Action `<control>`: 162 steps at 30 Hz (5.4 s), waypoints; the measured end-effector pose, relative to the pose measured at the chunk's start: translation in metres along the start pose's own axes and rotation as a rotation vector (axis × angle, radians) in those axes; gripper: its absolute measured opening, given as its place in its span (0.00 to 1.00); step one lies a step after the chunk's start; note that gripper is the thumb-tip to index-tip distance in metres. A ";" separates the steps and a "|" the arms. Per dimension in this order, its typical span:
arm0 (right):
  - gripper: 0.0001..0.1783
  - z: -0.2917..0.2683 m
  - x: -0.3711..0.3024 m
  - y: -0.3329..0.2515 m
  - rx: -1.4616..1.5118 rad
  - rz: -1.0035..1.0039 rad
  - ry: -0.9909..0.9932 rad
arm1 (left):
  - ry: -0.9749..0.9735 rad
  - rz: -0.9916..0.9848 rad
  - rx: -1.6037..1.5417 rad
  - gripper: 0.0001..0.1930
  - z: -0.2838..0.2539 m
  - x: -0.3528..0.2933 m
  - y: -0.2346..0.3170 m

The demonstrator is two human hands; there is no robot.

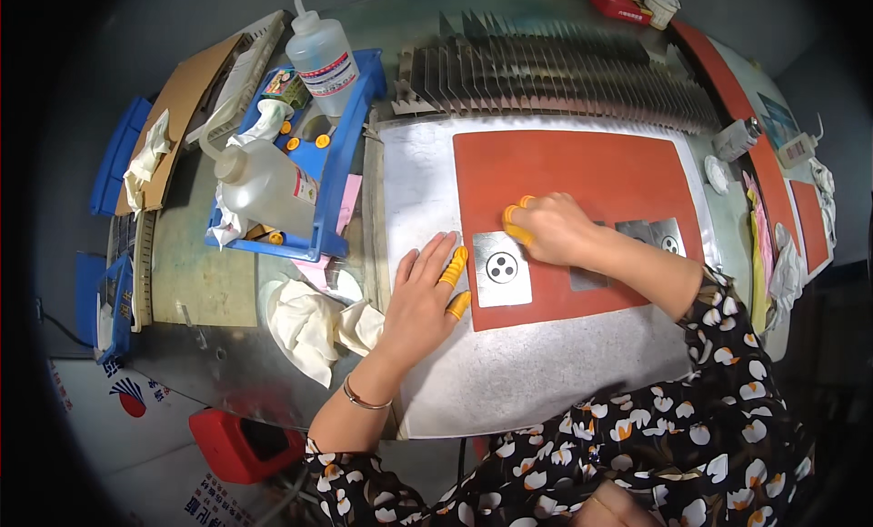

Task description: The person cleans several small, square metal plates with circular cutouts using a white cloth. They wipe each plate individually, occasionally dipping the cloth into a small container of white powder. The person handles the plates one by one, wiping them thoroughly before placing them back on the red mat.

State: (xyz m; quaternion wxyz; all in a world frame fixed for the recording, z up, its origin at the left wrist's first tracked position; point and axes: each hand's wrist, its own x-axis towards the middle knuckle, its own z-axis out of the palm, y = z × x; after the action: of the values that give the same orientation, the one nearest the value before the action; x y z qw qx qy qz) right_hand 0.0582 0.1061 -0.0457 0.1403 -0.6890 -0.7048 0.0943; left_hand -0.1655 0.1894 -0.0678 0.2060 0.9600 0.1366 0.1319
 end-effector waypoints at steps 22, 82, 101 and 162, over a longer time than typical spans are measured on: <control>0.07 -0.016 -0.026 0.020 0.043 0.019 -0.037 | 0.002 -0.005 -0.013 0.25 -0.001 -0.002 -0.001; 0.08 -0.092 -0.180 0.002 0.462 0.003 0.347 | 0.084 0.013 -0.011 0.22 0.005 0.008 0.011; 0.07 -0.264 -0.258 0.297 -0.509 0.600 0.476 | -0.222 0.011 0.041 0.57 0.039 0.105 0.117; 0.09 -0.059 -0.262 0.131 0.232 0.174 0.245 | 0.140 0.050 -0.013 0.38 0.061 0.105 0.129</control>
State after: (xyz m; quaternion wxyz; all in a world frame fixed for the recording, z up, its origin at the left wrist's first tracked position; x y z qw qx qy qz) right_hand 0.2043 -0.1542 -0.0501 0.2949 -0.7328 -0.6046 0.1020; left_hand -0.0224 0.0874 -0.0447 0.1990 0.9501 0.1258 0.2046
